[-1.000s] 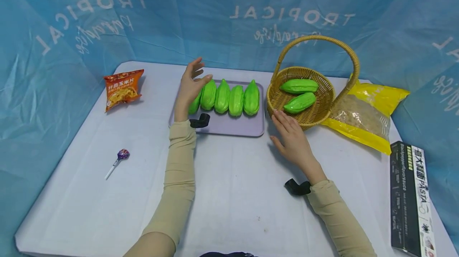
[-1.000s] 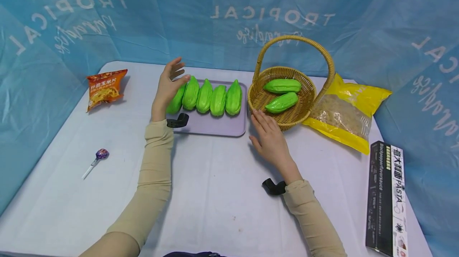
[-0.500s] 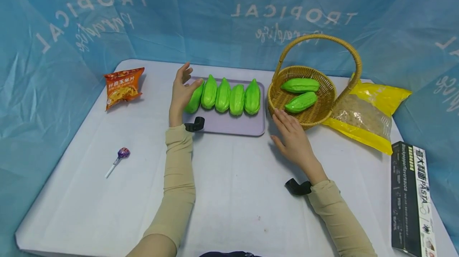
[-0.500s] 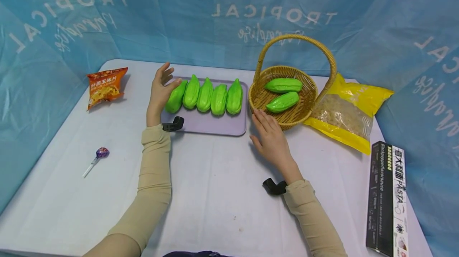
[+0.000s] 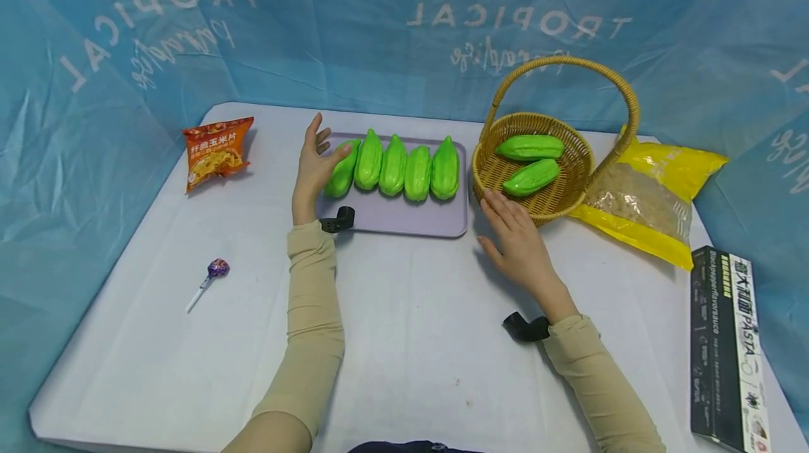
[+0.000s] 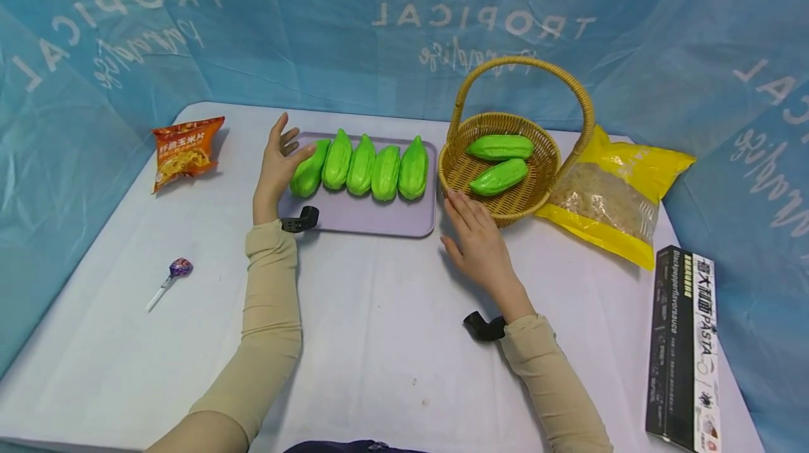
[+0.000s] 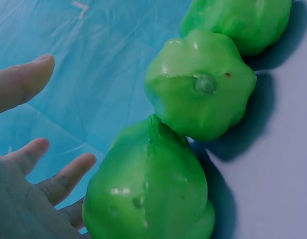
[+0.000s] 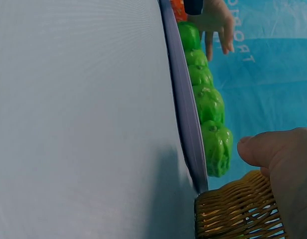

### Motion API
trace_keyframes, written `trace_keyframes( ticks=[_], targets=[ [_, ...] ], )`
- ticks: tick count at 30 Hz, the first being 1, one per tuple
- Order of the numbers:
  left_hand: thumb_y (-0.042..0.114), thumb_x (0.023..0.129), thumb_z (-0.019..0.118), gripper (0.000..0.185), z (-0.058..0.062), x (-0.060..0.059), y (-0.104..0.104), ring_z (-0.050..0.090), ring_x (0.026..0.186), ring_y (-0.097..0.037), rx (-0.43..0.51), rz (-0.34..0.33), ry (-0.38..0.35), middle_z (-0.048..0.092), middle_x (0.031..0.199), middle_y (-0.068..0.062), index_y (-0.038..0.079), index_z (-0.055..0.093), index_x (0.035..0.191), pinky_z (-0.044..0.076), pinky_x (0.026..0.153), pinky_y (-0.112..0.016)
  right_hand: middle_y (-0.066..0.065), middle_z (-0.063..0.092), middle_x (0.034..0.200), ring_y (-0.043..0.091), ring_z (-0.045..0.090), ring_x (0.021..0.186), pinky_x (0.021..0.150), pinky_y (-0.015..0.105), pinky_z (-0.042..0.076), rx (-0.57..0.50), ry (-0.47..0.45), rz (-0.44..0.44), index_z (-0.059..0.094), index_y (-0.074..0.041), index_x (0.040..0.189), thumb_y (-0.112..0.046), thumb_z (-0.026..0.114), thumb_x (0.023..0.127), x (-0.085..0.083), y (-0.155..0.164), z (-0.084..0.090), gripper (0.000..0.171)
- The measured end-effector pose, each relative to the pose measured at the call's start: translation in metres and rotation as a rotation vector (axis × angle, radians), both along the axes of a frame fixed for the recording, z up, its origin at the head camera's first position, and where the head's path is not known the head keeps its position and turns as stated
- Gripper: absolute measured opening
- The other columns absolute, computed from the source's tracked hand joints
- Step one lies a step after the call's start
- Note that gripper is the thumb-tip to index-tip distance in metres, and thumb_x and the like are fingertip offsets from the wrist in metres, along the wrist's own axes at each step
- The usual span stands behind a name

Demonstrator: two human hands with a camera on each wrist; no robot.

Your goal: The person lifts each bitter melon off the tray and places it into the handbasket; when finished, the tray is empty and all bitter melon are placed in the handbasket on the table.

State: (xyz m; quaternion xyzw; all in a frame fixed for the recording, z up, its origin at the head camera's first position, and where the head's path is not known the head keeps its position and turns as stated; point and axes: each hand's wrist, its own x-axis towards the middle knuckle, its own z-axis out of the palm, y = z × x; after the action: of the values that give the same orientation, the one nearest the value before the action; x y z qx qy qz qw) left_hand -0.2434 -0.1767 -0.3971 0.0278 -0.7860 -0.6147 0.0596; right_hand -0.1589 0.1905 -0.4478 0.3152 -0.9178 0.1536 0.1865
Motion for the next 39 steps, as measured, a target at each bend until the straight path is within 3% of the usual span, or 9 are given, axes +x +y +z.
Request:
trace_keyframes(
  ticks=[2,7,10,27,39],
  targets=[
    [0.014,0.091,0.064,0.085,0.002,0.002,0.000,0.027,0.143,-0.042,0.005,0.000,-0.018,0.025,0.157,-0.023,0.012,0.012,0.157,0.026,0.118,-0.051,0.019,0.039,0.152,0.035,0.037,0.140,0.116,0.048,0.027,-0.001,0.000,0.000,0.044,0.005,0.142,-0.016,0.070,0.087,0.000,0.000,0.000,0.064],
    [0.019,0.090,0.067,0.089,-0.022,-0.013,-0.009,0.029,0.144,-0.037,-0.002,0.008,-0.040,0.025,0.159,-0.017,0.024,0.010,0.158,0.028,0.118,-0.048,0.019,0.040,0.152,0.035,0.037,0.139,0.114,0.050,0.030,-0.001,0.007,0.003,0.044,0.005,0.142,-0.016,0.070,0.087,-0.001,0.000,-0.001,0.064],
    [0.021,0.090,0.067,0.089,-0.027,-0.015,-0.010,0.029,0.144,-0.037,-0.023,0.011,-0.039,0.025,0.159,-0.016,0.026,0.009,0.158,0.029,0.117,-0.049,0.019,0.040,0.151,0.035,0.038,0.139,0.114,0.049,0.029,-0.002,0.011,0.005,0.044,0.005,0.142,-0.015,0.070,0.087,-0.001,0.001,-0.002,0.064],
    [0.020,0.092,0.065,0.091,-0.026,-0.012,-0.013,0.026,0.144,-0.041,-0.027,-0.038,-0.124,0.020,0.160,-0.016,0.025,0.003,0.158,0.031,0.115,-0.053,0.019,0.040,0.151,0.035,0.037,0.139,0.115,0.049,0.029,0.001,0.010,0.003,0.044,0.005,0.142,-0.015,0.070,0.088,-0.001,0.000,-0.001,0.063],
    [0.014,0.091,0.065,0.085,-0.033,-0.018,-0.014,0.030,0.143,-0.040,-0.083,-0.027,-0.156,0.027,0.158,-0.018,0.019,0.012,0.157,0.031,0.117,-0.047,0.020,0.041,0.150,0.036,0.038,0.138,0.113,0.050,0.030,-0.005,0.021,0.008,0.045,0.005,0.141,-0.015,0.070,0.087,-0.001,0.000,-0.002,0.063]
  ],
)
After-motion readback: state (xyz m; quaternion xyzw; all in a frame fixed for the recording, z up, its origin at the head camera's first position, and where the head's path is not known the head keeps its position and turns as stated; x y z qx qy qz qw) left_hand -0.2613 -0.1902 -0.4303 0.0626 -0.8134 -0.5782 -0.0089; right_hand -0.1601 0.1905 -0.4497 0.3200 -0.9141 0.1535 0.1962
